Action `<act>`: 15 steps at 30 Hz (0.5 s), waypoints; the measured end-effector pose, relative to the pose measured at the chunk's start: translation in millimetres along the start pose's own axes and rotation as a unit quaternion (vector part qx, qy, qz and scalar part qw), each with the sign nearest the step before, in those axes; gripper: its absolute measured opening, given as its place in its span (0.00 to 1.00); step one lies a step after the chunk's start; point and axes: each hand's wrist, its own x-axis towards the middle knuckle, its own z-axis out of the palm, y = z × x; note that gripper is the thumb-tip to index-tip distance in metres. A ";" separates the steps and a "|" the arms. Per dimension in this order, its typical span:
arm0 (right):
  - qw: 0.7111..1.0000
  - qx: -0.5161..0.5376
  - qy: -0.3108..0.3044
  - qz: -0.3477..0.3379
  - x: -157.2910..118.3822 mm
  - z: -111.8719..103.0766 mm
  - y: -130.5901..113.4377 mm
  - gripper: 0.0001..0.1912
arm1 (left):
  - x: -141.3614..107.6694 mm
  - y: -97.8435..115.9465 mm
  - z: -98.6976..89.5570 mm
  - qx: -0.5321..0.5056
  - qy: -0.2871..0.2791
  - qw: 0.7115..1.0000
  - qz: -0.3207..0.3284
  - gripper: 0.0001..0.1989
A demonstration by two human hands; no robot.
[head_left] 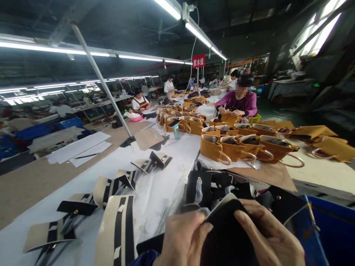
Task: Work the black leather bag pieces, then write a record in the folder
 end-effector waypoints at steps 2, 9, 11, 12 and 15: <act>0.999 0.030 -0.009 0.008 2.0 -0.5 -4.9 0.13 | 5.6 -3.6 -2.1 -0.036 -0.016 0.996 0.081 0.10; 0.994 0.091 -0.068 0.004 6.5 -4.7 -12.2 0.11 | 17.3 -9.3 -10.8 0.017 0.001 0.965 0.260 0.06; 0.992 0.096 -0.084 -0.010 6.3 -6.9 -12.6 0.10 | 19.5 -6.1 -11.4 0.028 0.030 0.957 0.286 0.07; 0.991 0.096 -0.091 -0.016 5.9 -8.1 -12.6 0.10 | 20.7 -4.1 -11.6 0.028 0.039 0.955 0.294 0.07; 0.990 0.097 -0.098 -0.033 4.8 -10.9 -12.5 0.10 | 24.4 0.4 -12.2 0.012 0.024 0.953 0.302 0.08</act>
